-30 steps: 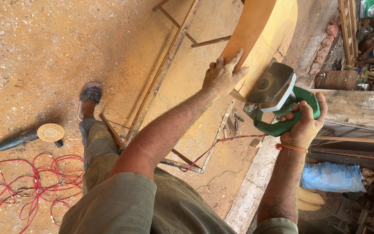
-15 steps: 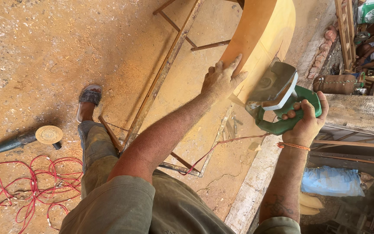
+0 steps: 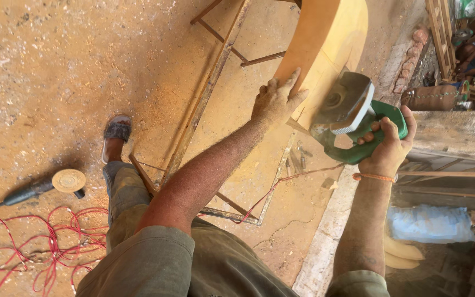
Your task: The person uses a handheld power sander to smooth the surface of a large, curved wooden piece resting on a metal stand. They move the sander along the wood's length, reposition the piece, and continue sanding different sections.
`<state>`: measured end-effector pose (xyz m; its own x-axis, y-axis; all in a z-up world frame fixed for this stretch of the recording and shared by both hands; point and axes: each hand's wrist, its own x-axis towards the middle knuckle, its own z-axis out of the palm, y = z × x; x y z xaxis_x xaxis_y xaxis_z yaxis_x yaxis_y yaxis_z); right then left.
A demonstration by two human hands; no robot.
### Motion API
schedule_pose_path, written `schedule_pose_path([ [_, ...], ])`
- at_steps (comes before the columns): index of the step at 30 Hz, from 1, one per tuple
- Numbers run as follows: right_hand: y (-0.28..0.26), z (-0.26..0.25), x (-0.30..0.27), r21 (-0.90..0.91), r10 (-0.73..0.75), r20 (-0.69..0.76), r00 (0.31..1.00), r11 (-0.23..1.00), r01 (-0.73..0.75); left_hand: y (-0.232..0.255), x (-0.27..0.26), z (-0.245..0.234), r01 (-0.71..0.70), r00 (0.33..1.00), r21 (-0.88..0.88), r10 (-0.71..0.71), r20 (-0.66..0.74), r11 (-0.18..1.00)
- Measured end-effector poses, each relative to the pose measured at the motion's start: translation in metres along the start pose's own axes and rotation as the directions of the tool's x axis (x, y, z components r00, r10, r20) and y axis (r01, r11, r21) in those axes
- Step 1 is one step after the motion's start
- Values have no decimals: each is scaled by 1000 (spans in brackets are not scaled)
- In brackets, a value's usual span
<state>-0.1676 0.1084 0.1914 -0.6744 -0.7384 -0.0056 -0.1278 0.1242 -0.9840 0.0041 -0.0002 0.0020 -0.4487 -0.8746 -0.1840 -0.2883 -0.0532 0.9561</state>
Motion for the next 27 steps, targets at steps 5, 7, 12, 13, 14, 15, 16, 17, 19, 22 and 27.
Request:
schedule_pose_path([
  [5,3,-3,8,14,-14,11,1000,1000,13,-9,-3,19,-198,948,66,208,-240,978],
  [7,4,-1,12,30,-21,15,1000,999,21,-1,-37,46,-392,862,198,433,-261,899],
  [12,5,-2,15,14,-15,-2,1000,1000,15,67,-123,84,-686,720,-38,670,-180,727],
  [13,6,-3,13,23,-19,-9,1000,1000,19,79,-127,85,-680,727,-45,664,-175,732],
  [14,6,-3,12,13,-21,-21,1000,1000,21,89,-125,85,-672,733,-40,656,-182,740],
  [15,7,-2,10,2,-22,-32,999,1000,22,98,-119,86,-664,738,-36,647,-190,747],
  [16,6,-1,10,-7,-23,-41,999,1000,23,105,-113,87,-655,745,-29,637,-199,755],
  [17,4,0,11,15,-14,-32,999,1000,14,111,-106,90,-578,815,-37,574,-86,815],
  [19,4,1,10,57,9,-16,1000,998,-8,115,-92,97,-406,903,-15,404,146,914],
  [22,7,-2,11,88,17,0,1000,996,-17,104,-75,114,-291,912,-125,315,261,948],
  [27,14,-6,-5,32,-12,-30,999,999,13,68,-76,148,-534,843,-60,536,44,844],
])
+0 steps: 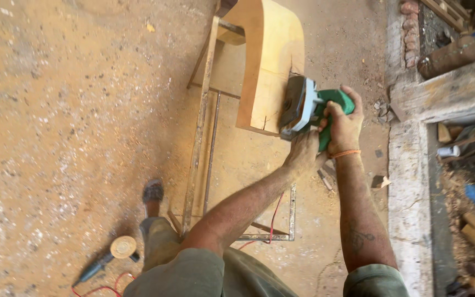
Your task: The person uses a handheld power sander to smooth the surface of a large, curved wooden piece resting on a metal stand. They move the sander along the wood's length, reposition the piece, and continue sanding different sections.
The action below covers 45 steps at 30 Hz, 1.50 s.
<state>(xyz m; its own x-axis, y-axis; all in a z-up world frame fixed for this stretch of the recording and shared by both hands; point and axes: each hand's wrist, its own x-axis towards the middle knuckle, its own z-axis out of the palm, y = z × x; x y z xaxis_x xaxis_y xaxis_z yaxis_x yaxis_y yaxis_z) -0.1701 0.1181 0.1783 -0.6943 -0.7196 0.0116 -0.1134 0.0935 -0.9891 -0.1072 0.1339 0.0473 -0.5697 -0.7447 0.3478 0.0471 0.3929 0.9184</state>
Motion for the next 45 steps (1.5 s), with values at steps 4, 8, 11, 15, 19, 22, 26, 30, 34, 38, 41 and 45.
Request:
schedule_pose_path([
  [4,10,-13,-60,-12,-39,4,999,999,39,4,-59,10,-33,998,25,32,49,999],
  [8,9,-27,-122,39,34,3,999,999,-34,38,-119,-2,112,973,5,-110,201,994],
  [11,4,-37,-148,54,66,11,998,996,-67,65,-141,-6,167,971,-65,-153,183,984],
  [15,0,-42,-160,17,44,23,999,999,-45,79,-147,-10,211,957,-99,-185,221,972],
  [19,-1,-37,-160,-20,64,-7,998,998,-64,81,-141,-16,284,939,-109,-254,230,953],
  [22,2,-31,-156,30,11,17,1000,999,-12,80,-141,-22,254,957,-122,-230,177,960],
  [26,5,-24,-149,6,11,-3,1000,1000,-11,74,-134,-25,224,966,-82,-210,153,971],
  [30,5,-16,-140,-24,-4,-18,1000,1000,4,65,-126,-25,203,973,-75,-193,128,976],
  [34,5,-10,-138,-25,-20,-20,1000,999,20,56,-122,-26,167,981,-100,-155,116,981],
  [38,4,-6,-132,-45,-21,-38,999,999,19,50,-115,-26,191,974,-114,-173,147,975],
  [41,4,-3,-126,-16,-35,-40,999,999,35,45,-107,-27,165,977,-94,-149,153,982],
  [45,3,-3,-119,-41,-37,-52,998,999,35,43,-96,-28,180,963,-45,-167,211,983],
])
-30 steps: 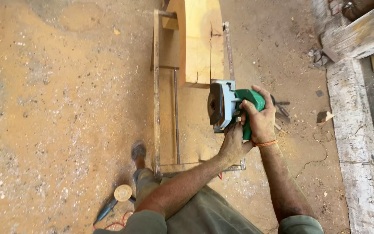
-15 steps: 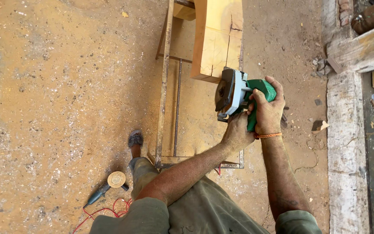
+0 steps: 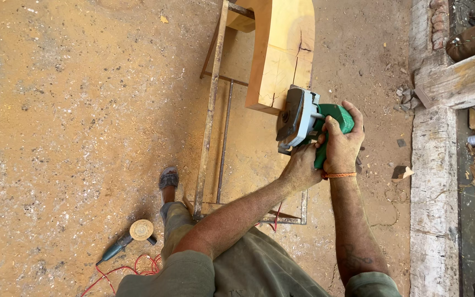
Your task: The person uses a handheld power sander to smooth the surface of a large, curved wooden piece resting on a metal stand. They move the sander along the wood's length, reposition the piece, and continue sanding different sections.
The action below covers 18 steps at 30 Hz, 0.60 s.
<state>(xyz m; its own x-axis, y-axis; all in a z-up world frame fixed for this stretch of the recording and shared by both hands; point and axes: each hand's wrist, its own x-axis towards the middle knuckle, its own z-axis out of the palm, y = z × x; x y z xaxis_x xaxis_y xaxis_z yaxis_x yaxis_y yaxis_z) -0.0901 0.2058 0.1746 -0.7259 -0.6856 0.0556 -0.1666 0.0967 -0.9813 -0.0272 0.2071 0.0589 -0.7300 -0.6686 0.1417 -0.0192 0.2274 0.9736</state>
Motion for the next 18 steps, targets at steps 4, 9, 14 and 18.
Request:
schedule_pose_path([
  [4,0,4,12,18,-14,4,1000,1000,14,0,13,-6,54,997,-14,-53,52,998],
  [9,-1,8,28,33,-4,-1,1000,999,4,-6,31,-8,39,999,9,-39,23,999],
  [14,-2,11,45,26,-9,6,1000,1000,9,-12,47,-6,-19,998,-32,17,-66,999],
  [18,-2,13,58,36,-8,7,1000,999,8,-12,59,-7,-26,995,-67,19,-94,997],
])
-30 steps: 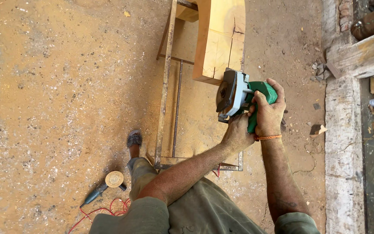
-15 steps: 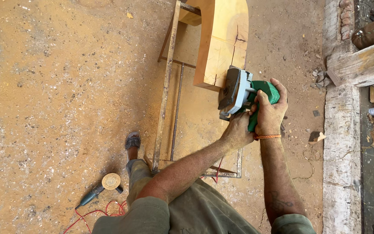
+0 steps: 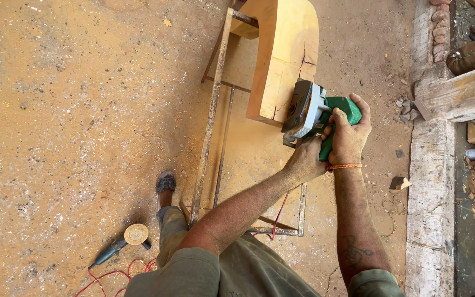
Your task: The person uses a handheld power sander to smooth the surface of a large, curved wooden piece resting on a metal stand. They move the sander along the wood's length, reposition the piece, and continue sanding different sections.
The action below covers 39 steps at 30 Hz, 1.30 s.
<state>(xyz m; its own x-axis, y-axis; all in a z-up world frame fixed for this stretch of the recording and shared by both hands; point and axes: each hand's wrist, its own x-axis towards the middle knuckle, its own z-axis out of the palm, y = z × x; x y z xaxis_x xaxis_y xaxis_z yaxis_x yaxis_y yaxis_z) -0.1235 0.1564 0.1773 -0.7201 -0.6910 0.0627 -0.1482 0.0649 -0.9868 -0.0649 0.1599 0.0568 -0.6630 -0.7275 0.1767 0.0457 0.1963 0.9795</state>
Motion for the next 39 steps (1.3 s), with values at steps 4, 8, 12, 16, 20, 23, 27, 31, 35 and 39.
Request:
schedule_pose_path([
  [4,-1,3,13,24,-3,11,1000,1000,3,7,12,-8,52,998,-48,-51,33,997],
  [8,-3,5,23,3,2,6,1000,1000,-2,16,19,-15,45,999,-78,-44,7,996],
  [12,-5,9,33,-9,6,5,1000,1000,-6,22,26,-24,66,998,-84,-64,27,994],
  [16,-6,11,44,-11,3,-5,1000,1000,-3,30,36,-32,91,995,-93,-88,41,991],
  [20,-5,12,54,-18,7,-3,1000,1000,-7,40,39,-39,89,996,-101,-90,-1,991],
  [23,-1,11,62,1,20,-6,1000,1000,-20,42,41,-40,96,995,-114,-98,-10,989],
  [27,3,7,61,17,22,20,1000,1000,-22,35,39,-33,60,997,-123,-66,-42,991],
  [31,6,-1,27,9,10,45,999,1000,-10,24,12,-19,-113,989,-105,102,-108,988],
  [35,7,-13,-31,17,40,34,999,999,-40,19,-41,-3,-106,990,-7,105,-89,994],
  [39,2,-15,-75,15,40,39,998,999,-40,22,-84,2,-54,998,4,54,-41,999],
])
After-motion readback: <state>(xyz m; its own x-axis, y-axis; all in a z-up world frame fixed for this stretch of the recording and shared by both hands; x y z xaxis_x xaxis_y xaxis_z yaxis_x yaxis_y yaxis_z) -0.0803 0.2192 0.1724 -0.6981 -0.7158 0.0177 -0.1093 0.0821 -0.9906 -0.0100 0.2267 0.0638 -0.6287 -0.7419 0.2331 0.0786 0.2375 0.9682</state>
